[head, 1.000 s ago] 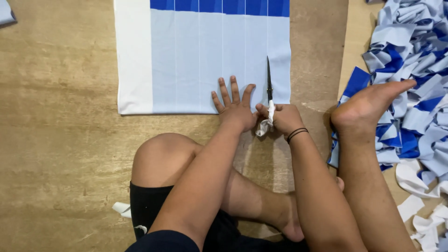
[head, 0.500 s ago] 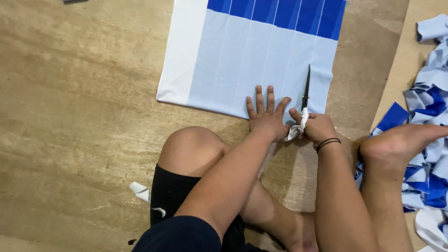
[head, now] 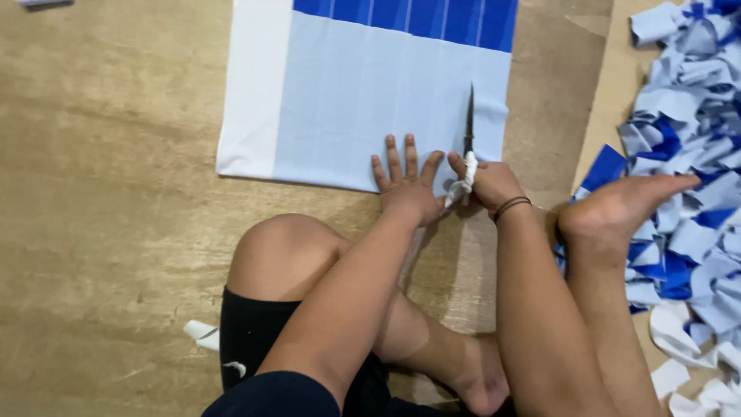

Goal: Cutting strips of blue and white fabric using scissors while sitting on the floor.

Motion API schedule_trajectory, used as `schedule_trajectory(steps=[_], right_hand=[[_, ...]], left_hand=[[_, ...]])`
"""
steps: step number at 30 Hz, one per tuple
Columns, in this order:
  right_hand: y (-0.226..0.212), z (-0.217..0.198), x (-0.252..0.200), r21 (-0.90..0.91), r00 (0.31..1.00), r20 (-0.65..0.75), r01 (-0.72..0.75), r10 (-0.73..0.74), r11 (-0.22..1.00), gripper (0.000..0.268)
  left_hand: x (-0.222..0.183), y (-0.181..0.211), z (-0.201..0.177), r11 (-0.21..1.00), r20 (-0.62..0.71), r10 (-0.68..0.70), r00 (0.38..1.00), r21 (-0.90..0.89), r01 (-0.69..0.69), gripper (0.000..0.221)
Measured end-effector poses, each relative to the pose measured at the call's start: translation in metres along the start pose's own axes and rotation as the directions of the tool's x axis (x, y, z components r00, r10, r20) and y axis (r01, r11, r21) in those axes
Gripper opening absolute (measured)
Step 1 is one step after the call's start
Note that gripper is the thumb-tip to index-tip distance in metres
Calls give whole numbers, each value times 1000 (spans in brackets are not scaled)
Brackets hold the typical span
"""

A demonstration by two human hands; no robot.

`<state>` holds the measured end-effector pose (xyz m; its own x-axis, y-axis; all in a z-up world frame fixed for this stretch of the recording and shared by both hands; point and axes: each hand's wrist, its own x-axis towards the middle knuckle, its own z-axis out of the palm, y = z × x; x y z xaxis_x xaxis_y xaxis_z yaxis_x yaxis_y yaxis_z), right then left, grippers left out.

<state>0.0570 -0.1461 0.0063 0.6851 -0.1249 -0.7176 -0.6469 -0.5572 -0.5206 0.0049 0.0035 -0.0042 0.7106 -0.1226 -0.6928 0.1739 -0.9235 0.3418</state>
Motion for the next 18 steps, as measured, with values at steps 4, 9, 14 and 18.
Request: schedule_trajectory(steps=[4,9,14,18], right_hand=[[1,-1,11,-68,999,7,45,-45,997,66],[-6,1,15,34,995,0,103,-103,994,63],[-16,1,22,35,998,41,38,-40,999,73],[-17,2,36,58,998,40,48,-50,997,71]], left_hand=[[-5,0,6,999,-26,-18,1000,-27,17,90],[5,0,9,999,-67,-30,997,-37,27,96],[3,-2,9,997,-67,-54,996,-62,50,92],[4,-5,13,997,-105,-36,994,-65,30,91]])
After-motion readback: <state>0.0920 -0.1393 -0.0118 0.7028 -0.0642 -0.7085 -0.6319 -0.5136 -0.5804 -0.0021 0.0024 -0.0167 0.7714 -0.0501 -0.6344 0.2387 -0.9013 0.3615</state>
